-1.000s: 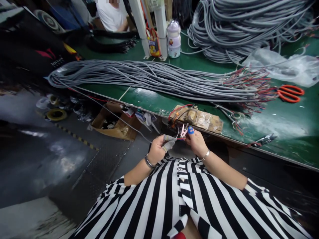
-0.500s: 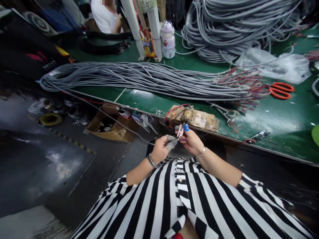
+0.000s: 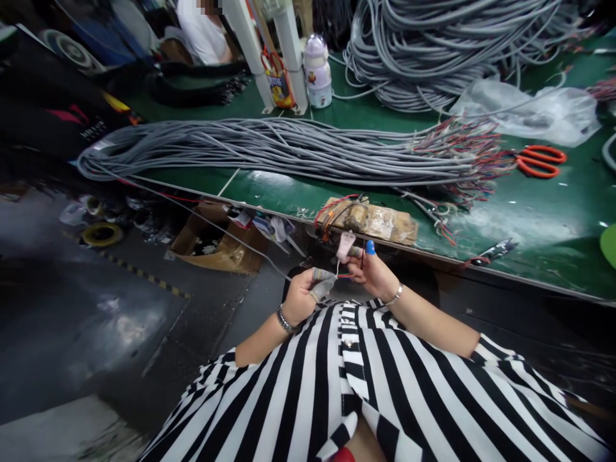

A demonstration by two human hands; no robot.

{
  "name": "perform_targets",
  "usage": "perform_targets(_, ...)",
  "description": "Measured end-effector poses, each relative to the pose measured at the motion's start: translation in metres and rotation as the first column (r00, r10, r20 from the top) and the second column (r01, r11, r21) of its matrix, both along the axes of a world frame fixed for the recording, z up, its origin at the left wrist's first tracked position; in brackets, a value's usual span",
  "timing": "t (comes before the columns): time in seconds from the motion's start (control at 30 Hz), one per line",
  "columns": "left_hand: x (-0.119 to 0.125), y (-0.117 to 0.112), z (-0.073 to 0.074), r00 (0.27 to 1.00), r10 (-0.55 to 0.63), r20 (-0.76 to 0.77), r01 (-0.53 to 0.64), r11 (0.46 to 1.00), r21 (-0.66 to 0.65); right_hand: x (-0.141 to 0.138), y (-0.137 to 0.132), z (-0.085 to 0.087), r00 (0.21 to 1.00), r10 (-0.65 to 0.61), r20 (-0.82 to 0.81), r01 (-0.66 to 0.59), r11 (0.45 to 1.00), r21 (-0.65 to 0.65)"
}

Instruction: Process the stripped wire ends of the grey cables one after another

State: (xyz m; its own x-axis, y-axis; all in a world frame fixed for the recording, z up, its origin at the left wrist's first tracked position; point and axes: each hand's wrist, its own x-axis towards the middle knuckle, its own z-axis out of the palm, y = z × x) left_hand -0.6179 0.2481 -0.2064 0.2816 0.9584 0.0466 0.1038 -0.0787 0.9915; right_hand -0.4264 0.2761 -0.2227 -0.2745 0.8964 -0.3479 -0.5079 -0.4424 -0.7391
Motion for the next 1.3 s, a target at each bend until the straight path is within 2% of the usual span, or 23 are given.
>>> perform_targets(0.1,-0.007,-0.011,-0.003,0.999,0.003,-0.042,0.000,0.998,0.070,0.005,-0.006,-0.002,0.999,0.040,0.021,-0.041,0.999,0.032)
perform_targets(0.23,-0.013,-0.021,-0.006,0.994,0.022,-0.106,-0.005,0.988,0.152,0.006,-0.019,-0.005,0.975,0.216,0.059,-0.219,0.975,0.037)
perform_targets(0.37,-0.016,-0.023,-0.008,0.976,-0.013,-0.216,0.068,0.967,0.247,-0.001,-0.033,-0.003,0.933,0.317,0.173,-0.330,0.943,0.052)
perform_targets(0.47,-0.016,-0.022,-0.011,0.958,-0.054,-0.283,0.138,0.948,0.286,-0.008,-0.039,0.000,0.913,0.259,0.314,-0.305,0.947,0.105)
perform_targets(0.53,-0.016,-0.021,-0.013,0.948,-0.067,-0.311,0.160,0.946,0.283,-0.014,-0.041,-0.002,0.912,0.176,0.371,-0.237,0.963,0.126)
perform_targets(0.7,-0.015,-0.024,-0.015,0.938,-0.091,-0.335,0.162,0.969,0.188,-0.019,-0.036,-0.023,0.887,-0.050,0.460,0.003,0.995,0.102)
perform_targets(0.77,-0.019,-0.027,-0.016,0.943,-0.105,-0.317,0.157,0.977,0.144,-0.011,-0.028,-0.032,0.848,-0.166,0.504,0.131,0.986,0.103)
perform_targets(0.83,-0.028,-0.030,-0.022,0.945,-0.099,-0.311,0.139,0.984,0.108,0.002,-0.022,-0.039,0.781,-0.306,0.544,0.282,0.951,0.129)
perform_targets(0.87,-0.033,-0.030,-0.027,0.945,-0.074,-0.320,0.110,0.989,0.094,0.008,-0.021,-0.042,0.756,-0.351,0.553,0.320,0.935,0.156)
perform_targets(0.93,-0.045,-0.026,-0.040,0.935,0.011,-0.354,0.016,0.997,0.072,0.018,-0.021,-0.047,0.736,-0.375,0.564,0.293,0.927,0.233)
perform_targets(1.0,-0.054,-0.019,-0.056,0.923,0.085,-0.376,-0.075,0.996,0.040,0.022,-0.024,-0.050,0.755,-0.291,0.587,0.148,0.949,0.280)
perform_targets(1.07,-0.058,-0.009,-0.069,0.915,0.092,-0.392,-0.098,0.995,0.006,0.022,-0.026,-0.053,0.776,-0.195,0.600,0.014,0.956,0.293)
perform_targets(1.13,-0.057,0.000,-0.076,0.906,0.070,-0.418,-0.073,0.997,0.010,0.021,-0.026,-0.055,0.781,-0.170,0.601,-0.024,0.954,0.300)
perform_targets(1.23,-0.050,0.015,-0.075,0.870,0.080,-0.486,-0.025,0.993,0.118,0.023,-0.022,-0.055,0.761,-0.183,0.622,-0.012,0.955,0.297)
perform_targets(1.3,-0.045,0.028,-0.066,0.860,0.122,-0.496,-0.006,0.973,0.230,0.027,-0.019,-0.055,0.749,-0.172,0.640,-0.023,0.958,0.285)
